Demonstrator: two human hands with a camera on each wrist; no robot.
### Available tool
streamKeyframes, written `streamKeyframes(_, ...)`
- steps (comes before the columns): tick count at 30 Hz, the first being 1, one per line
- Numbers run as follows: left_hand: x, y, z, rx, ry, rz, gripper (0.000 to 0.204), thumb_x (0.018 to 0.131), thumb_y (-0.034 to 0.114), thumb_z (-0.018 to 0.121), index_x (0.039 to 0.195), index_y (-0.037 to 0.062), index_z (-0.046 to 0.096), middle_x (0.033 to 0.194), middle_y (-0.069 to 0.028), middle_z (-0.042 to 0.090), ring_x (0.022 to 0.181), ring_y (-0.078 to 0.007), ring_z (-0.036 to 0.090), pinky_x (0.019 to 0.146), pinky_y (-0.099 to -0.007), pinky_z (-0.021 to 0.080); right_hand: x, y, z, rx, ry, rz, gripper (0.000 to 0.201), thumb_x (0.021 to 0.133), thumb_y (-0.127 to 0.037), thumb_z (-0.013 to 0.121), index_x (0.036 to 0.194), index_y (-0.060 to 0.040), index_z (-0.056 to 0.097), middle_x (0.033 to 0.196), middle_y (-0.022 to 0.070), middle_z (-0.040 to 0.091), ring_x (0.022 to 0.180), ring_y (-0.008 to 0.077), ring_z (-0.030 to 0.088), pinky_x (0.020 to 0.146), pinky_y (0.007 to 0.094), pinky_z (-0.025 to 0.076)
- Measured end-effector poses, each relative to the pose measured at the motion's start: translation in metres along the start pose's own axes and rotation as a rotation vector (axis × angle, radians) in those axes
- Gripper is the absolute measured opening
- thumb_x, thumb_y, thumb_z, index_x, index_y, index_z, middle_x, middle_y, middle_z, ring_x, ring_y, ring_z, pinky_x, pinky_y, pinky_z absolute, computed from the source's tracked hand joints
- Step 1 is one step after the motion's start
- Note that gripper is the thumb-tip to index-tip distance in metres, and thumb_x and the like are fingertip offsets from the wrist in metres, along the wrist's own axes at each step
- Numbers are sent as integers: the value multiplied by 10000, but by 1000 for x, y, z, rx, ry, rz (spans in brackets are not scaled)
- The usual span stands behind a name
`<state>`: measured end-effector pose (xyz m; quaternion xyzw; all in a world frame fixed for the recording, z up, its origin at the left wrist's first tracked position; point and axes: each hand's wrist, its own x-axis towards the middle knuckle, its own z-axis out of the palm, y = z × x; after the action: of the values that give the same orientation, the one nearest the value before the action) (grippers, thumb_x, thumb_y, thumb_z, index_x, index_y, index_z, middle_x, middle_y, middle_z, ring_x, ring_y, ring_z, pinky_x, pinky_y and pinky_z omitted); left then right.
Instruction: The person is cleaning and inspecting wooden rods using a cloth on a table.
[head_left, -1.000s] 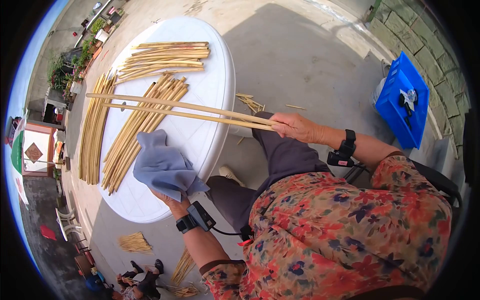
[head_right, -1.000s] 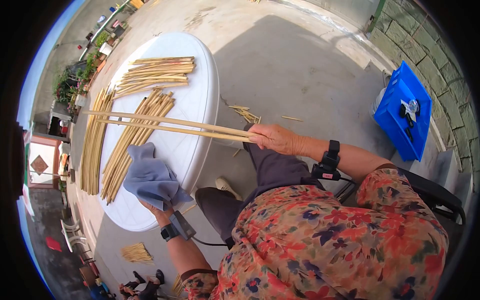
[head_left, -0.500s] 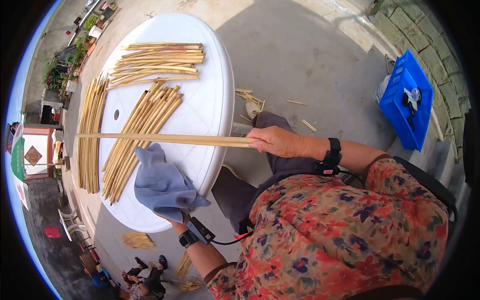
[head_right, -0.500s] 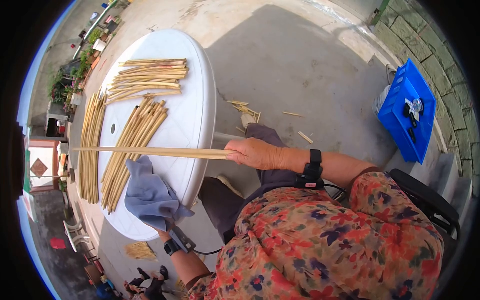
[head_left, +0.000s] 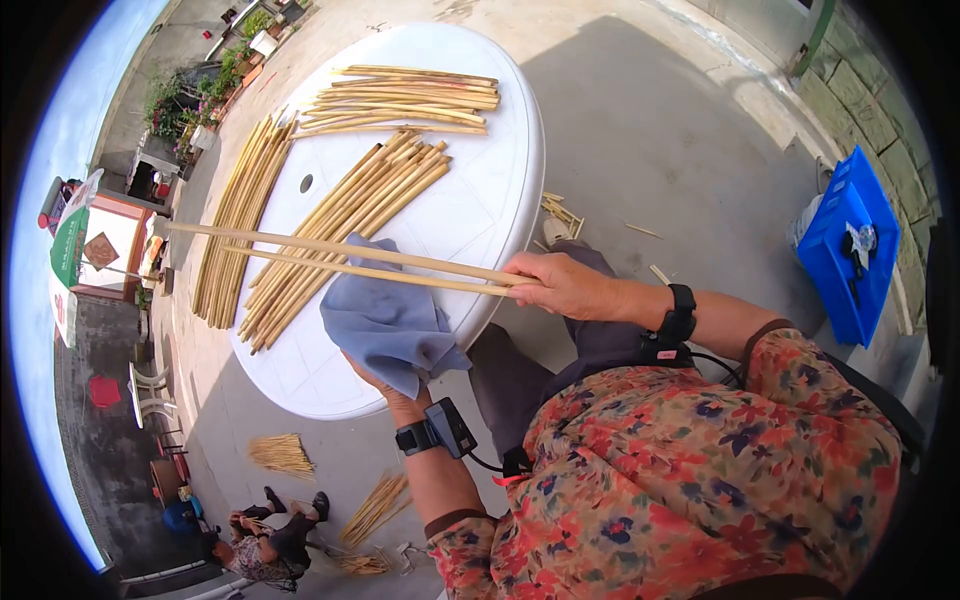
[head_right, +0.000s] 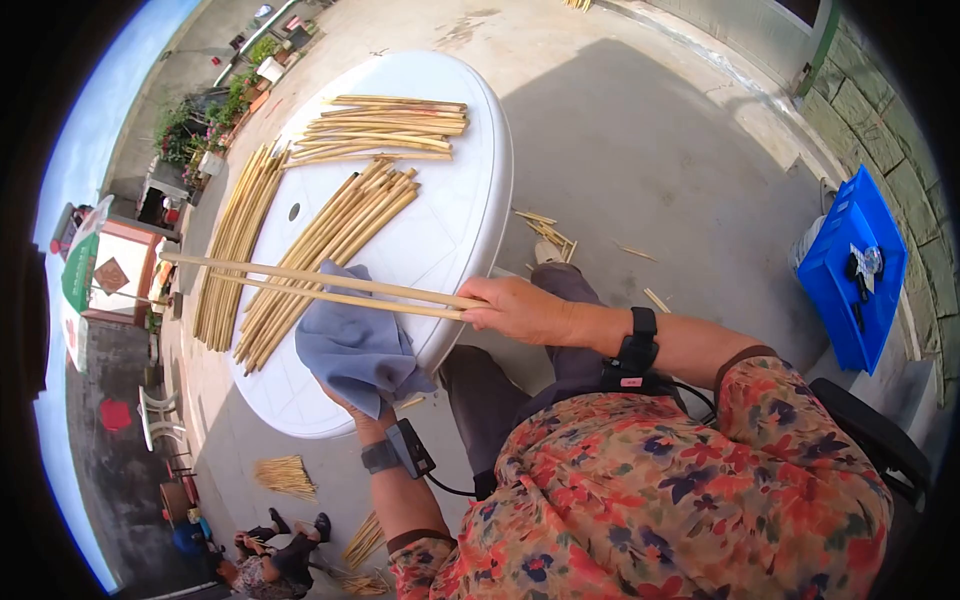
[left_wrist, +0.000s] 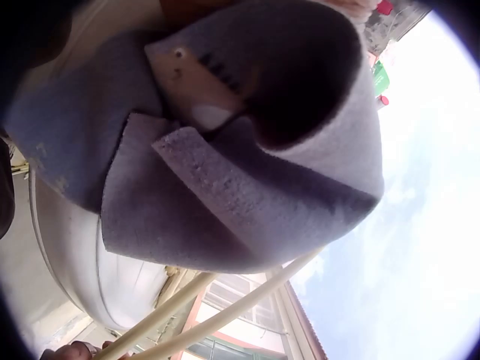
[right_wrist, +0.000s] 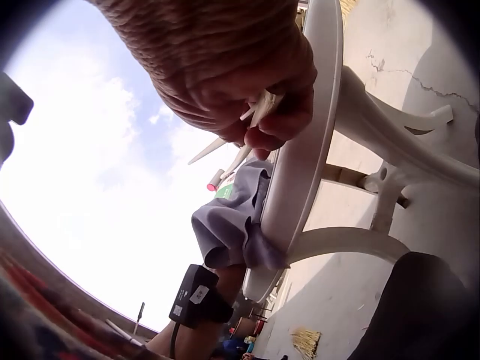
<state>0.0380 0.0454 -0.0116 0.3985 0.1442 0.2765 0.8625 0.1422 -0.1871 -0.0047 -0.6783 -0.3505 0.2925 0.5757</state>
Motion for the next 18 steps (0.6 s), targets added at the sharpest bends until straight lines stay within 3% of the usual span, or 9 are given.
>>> streamKeyframes(3,-10,-7,14,-125,-76,-16,511,877,418,385,1238,56,367,1194,-107,465,1066,-239,477,935,-376,394,20,-17,20,16,-19,88,203,855,-184,495,973,-20,513,755,75,566,703,162,552,668,294,440)
streamKeyframes(5,-14,-11,20,-162,-94,-5,512,877,419,384,1238,56,368,1196,-108,464,1066,-240,477,935,-376,393,34,-21,33,-81,31,-102,207,850,-190,505,962,-16,512,749,101,568,700,184,561,665,297,448)
streamKeyframes(6,-15,-12,22,-177,-36,-47,499,880,410,373,1231,55,375,1191,-102,470,1055,-234,486,932,-385,395,37,-26,39,-89,23,-111,207,850,-190,505,962,-16,512,749,101,568,700,184,561,665,297,448)
streamKeyframes(8,-11,-14,25,-199,17,-76,488,883,401,362,1225,54,382,1187,-95,477,1044,-228,494,929,-393,396,43,-37,48,-7,-21,52,220,848,-203,508,953,-9,509,779,146,583,731,247,580,676,319,452)
streamKeyframes(12,-5,-15,37,-107,141,73,221,919,194,398,1053,29,459,961,-96,548,878,-198,559,773,-320,480,59,-26,70,-106,78,-181,243,856,-206,498,978,3,485,870,209,590,840,346,575,713,364,448)
streamKeyframes(16,-2,-14,43,12,164,150,217,932,239,385,974,40,460,837,-46,531,765,-140,546,686,-272,480,58,-22,83,-211,128,-217,241,869,-199,474,998,2,444,883,234,580,851,382,559,709,400,443)
streamKeyframes(18,0,-12,47,45,170,149,217,929,245,395,957,43,467,820,-37,530,737,-131,543,663,-257,477,55,-23,82,-206,79,-139,224,878,-189,455,990,-4,398,871,261,569,836,419,540,695,436,435)
